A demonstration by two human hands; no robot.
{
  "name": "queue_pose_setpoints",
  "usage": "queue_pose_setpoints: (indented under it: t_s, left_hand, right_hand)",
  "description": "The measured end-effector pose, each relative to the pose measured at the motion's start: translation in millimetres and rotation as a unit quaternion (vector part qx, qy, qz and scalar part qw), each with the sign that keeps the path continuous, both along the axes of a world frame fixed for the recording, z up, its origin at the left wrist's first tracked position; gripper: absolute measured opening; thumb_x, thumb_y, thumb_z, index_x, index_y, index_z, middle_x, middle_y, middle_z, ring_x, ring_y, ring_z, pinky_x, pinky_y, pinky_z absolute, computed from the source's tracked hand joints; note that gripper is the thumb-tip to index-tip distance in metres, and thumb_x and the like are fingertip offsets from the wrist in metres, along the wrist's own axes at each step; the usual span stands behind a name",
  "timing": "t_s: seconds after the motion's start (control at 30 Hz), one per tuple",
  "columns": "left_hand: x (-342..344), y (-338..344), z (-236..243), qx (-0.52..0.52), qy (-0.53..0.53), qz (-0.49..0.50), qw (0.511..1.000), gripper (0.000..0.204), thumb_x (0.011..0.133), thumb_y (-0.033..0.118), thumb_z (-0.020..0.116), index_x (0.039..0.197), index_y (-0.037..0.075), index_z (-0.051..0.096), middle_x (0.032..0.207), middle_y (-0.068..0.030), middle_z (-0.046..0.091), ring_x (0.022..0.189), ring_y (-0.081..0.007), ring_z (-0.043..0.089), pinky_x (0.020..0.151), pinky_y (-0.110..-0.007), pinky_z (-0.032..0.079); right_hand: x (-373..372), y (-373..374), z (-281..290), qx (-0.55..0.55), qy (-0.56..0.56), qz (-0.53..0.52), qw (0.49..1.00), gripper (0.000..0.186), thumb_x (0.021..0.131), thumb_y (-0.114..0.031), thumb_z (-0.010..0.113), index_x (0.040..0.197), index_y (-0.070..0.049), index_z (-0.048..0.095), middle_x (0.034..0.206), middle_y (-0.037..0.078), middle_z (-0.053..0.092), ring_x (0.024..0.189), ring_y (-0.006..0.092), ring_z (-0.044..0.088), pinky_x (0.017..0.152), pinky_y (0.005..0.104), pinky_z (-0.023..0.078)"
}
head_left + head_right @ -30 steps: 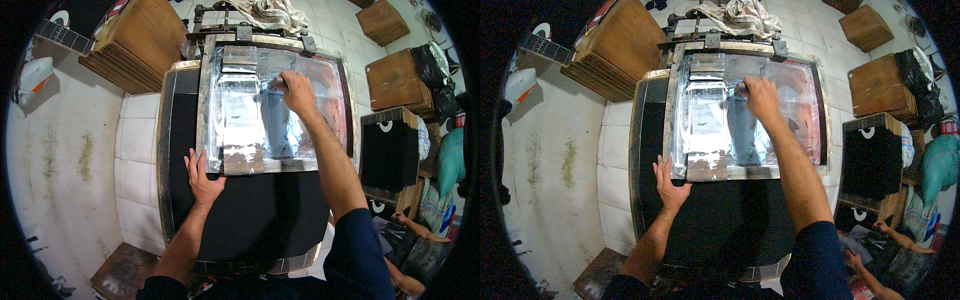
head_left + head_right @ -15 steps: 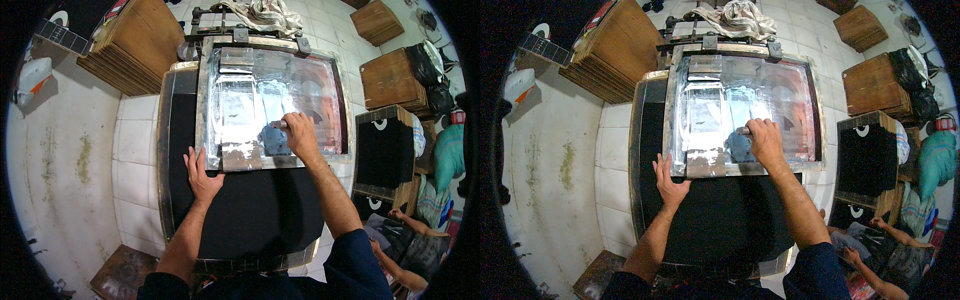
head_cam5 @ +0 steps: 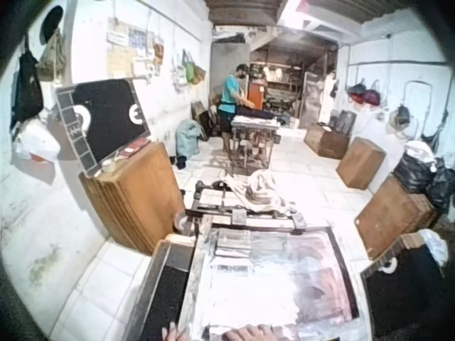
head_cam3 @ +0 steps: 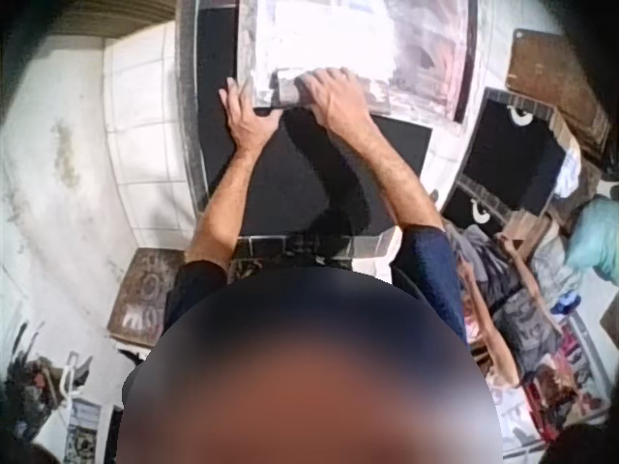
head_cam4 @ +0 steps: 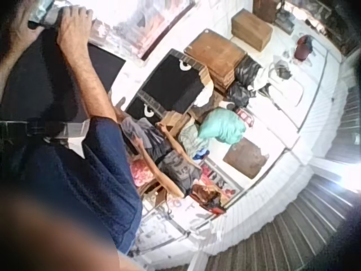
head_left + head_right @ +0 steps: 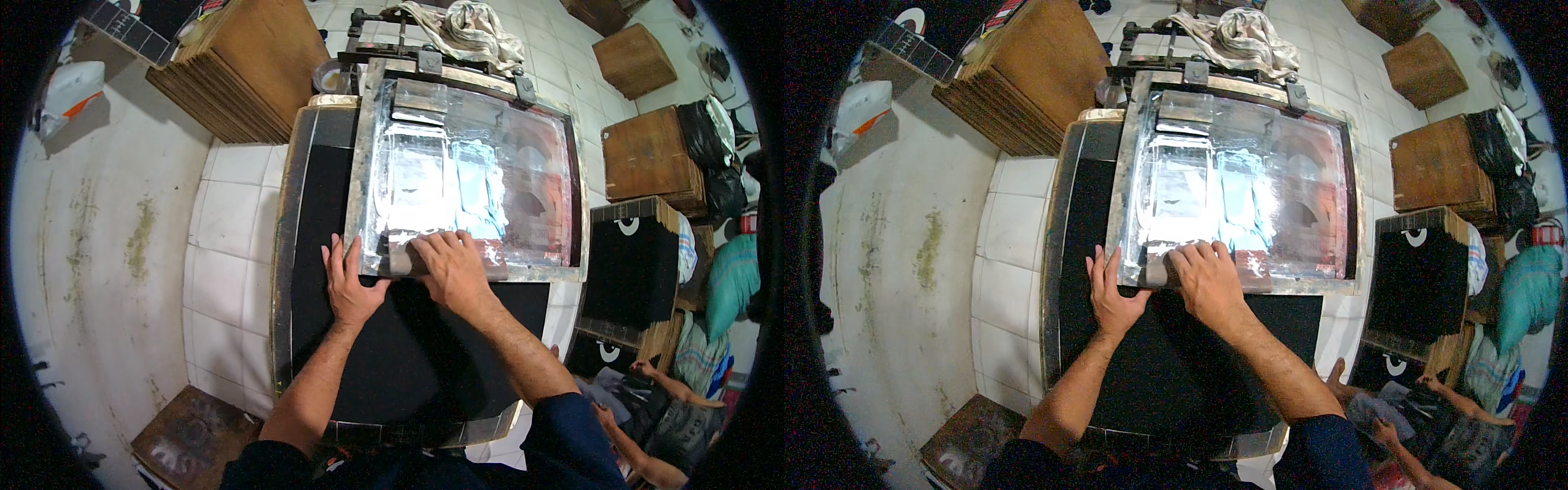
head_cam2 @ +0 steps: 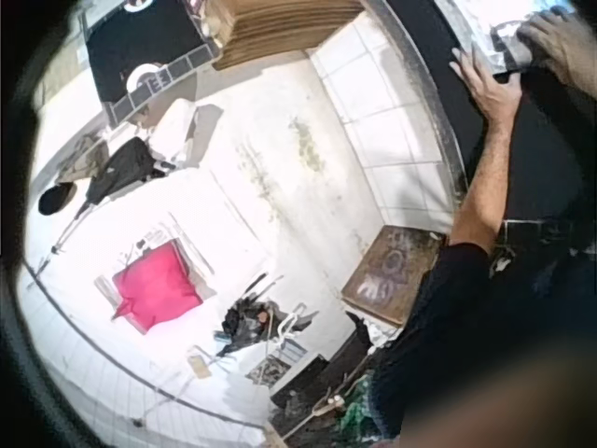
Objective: The person performs screen printing on black t-shirts. They place a screen over a shirt, pull a squeegee across the screen to apply ink, lift the screen, and then place a new shirt on the press. This cycle repeats throughout the clip.
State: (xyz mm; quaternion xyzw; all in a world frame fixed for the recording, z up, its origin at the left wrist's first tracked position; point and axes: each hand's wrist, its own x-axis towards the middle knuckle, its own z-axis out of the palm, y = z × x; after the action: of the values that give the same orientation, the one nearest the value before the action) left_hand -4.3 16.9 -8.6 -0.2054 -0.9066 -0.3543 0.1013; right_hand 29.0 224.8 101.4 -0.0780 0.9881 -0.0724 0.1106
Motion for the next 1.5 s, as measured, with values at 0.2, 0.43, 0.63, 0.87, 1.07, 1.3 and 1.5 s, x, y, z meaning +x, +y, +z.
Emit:
queue_pose_setpoints:
  t_s: [0.2, 0.43, 0.63, 0.87, 1.07, 1.3, 1.5]
  left_hand:
    - [2.0, -1.1, 3.5, 0.008, -0.023, 0.007, 1.000, 0.089, 0.069, 0.016, 0.086, 0.149, 0.003, 0.048, 0.150, -0.0251, 0.044, 0.149, -0.0444, 0.036, 0.124, -0.064, 0.025]
    - [1.6, -1.4, 3.8, 0.012, -0.021, -0.002, 1.000, 0.097, 0.068, 0.029, 0.095, 0.149, 0.002, 0.048, 0.151, -0.0251, 0.044, 0.149, -0.0440, 0.036, 0.124, -0.064, 0.024]
    - [1.2, -2.6, 5.2, 0.012, -0.033, -0.008, 0.999, 0.098, 0.068, 0.027, 0.095, 0.149, 0.002, 0.047, 0.151, -0.0253, 0.044, 0.150, -0.0441, 0.036, 0.125, -0.064, 0.023]
    - [-4.9, -2.0, 10.2, 0.039, -0.084, -0.008, 0.996, 0.104, 0.068, 0.027, 0.095, 0.154, 0.002, 0.040, 0.156, -0.0268, 0.041, 0.152, -0.0439, 0.031, 0.127, -0.064, 0.014]
    - [-3.9, -14.2, -15.9, 0.136, 0.009, -0.067, 0.988, 0.098, 0.073, 0.021, 0.094, 0.155, 0.008, 0.041, 0.156, -0.0297, 0.042, 0.147, -0.0467, 0.040, 0.123, -0.068, 0.023]
    - [1.1, -13.0, -24.1, 0.168, 0.007, -0.050, 0.985, 0.094, 0.073, 0.019, 0.095, 0.153, 0.012, 0.046, 0.157, -0.0303, 0.041, 0.142, -0.0443, 0.048, 0.108, -0.049, 0.053]
    - [-0.6, -14.2, -13.7, 0.171, -0.026, -0.052, 0.984, 0.092, 0.074, 0.020, 0.094, 0.153, 0.012, 0.047, 0.158, -0.0313, 0.039, 0.142, -0.0443, 0.048, 0.109, -0.049, 0.052]
  right_hand:
    - [-57.2, 10.0, -4.4, -0.043, 0.181, -0.071, 0.980, 0.025, 0.082, -0.004, 0.072, 0.104, -0.010, 0.062, 0.094, 0.006, 0.066, 0.094, 0.0280, 0.062, 0.084, 0.0448, 0.044]
    - [-57.9, 4.5, -7.2, -0.067, 0.211, -0.093, 0.971, 0.027, 0.075, 0.004, 0.067, 0.098, -0.008, 0.059, 0.092, 0.007, 0.063, 0.091, 0.0311, 0.058, 0.080, 0.0429, 0.044]
    - [-50.5, 11.9, -4.4, -0.088, 0.128, -0.075, 0.985, 0.028, 0.075, 0.005, 0.068, 0.098, -0.008, 0.058, 0.092, 0.008, 0.062, 0.091, 0.0314, 0.059, 0.078, 0.0439, 0.044]
    - [-42.5, 6.1, 1.2, -0.065, 0.113, -0.098, 0.987, 0.026, 0.083, -0.001, 0.072, 0.106, -0.009, 0.064, 0.098, 0.007, 0.067, 0.096, 0.0296, 0.060, 0.085, 0.0438, 0.044]
    - [-25.1, 0.3, 2.4, -0.066, 0.162, -0.103, 0.979, 0.031, 0.082, -0.001, 0.073, 0.110, -0.011, 0.066, 0.100, 0.006, 0.066, 0.103, 0.0269, 0.062, 0.097, 0.0444, 0.042]
    - [-42.1, 4.5, 13.1, -0.061, 0.133, -0.098, 0.984, 0.030, 0.080, 0.000, 0.069, 0.107, -0.012, 0.064, 0.102, 0.005, 0.066, 0.099, 0.0264, 0.062, 0.091, 0.0449, 0.043]
    - [-42.9, 9.0, 23.5, -0.096, 0.136, -0.080, 0.983, 0.032, 0.077, -0.002, 0.073, 0.106, -0.012, 0.064, 0.093, 0.004, 0.068, 0.093, 0.0267, 0.065, 0.087, 0.0434, 0.041]
